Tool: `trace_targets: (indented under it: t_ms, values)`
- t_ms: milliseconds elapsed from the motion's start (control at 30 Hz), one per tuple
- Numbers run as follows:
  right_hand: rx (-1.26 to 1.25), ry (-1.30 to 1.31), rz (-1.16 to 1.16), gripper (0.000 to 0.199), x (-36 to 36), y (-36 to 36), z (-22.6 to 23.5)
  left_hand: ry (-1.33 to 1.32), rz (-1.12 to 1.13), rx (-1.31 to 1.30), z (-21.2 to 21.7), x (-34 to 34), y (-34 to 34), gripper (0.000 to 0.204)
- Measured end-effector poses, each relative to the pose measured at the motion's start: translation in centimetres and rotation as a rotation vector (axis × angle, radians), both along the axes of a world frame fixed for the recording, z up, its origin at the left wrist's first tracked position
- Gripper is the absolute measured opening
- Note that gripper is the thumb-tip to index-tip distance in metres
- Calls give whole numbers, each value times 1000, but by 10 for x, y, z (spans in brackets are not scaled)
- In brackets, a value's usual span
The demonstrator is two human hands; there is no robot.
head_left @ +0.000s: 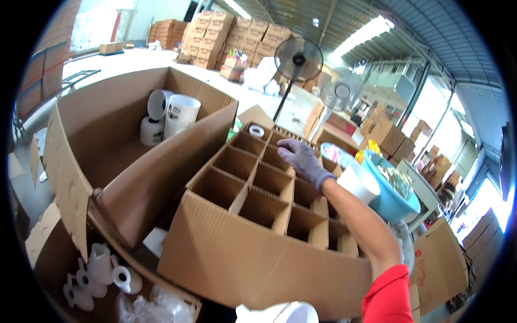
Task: The person assembles white ceramic vacuum jugs by inserting a lid and a small wooden handle into the body. They then wrap each assembled jug in a clear plastic bag and place it into a small white retail box. The person closes the boxes, stacks them, and marks them with a marker before moving them into a larger shipping carton.
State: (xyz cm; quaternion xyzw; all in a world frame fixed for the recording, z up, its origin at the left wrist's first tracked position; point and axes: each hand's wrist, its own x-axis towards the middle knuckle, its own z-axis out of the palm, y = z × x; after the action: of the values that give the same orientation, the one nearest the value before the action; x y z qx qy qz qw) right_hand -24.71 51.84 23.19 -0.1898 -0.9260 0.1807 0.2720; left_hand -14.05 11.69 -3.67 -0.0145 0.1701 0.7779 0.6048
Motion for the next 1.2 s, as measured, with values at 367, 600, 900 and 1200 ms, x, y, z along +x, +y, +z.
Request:
trace_targets:
  t_ms: [367, 600, 900, 1200]
  values:
    - [149, 19, 14, 35, -186, 146, -68, 204, 167, -249, -5, -102, 26, 67]
    - [175, -261, -92, 45, -197, 171, -78, 203, 186, -305, -11, -116, 33, 66]
    - [16, 463, -238, 69, -161, 146, -72, 285, 209, -277, 9, -110, 18, 65]
    - [-233, 476, 234, 61, 66, -13, 96, 351, 199, -247, 24, -62, -34, 64]
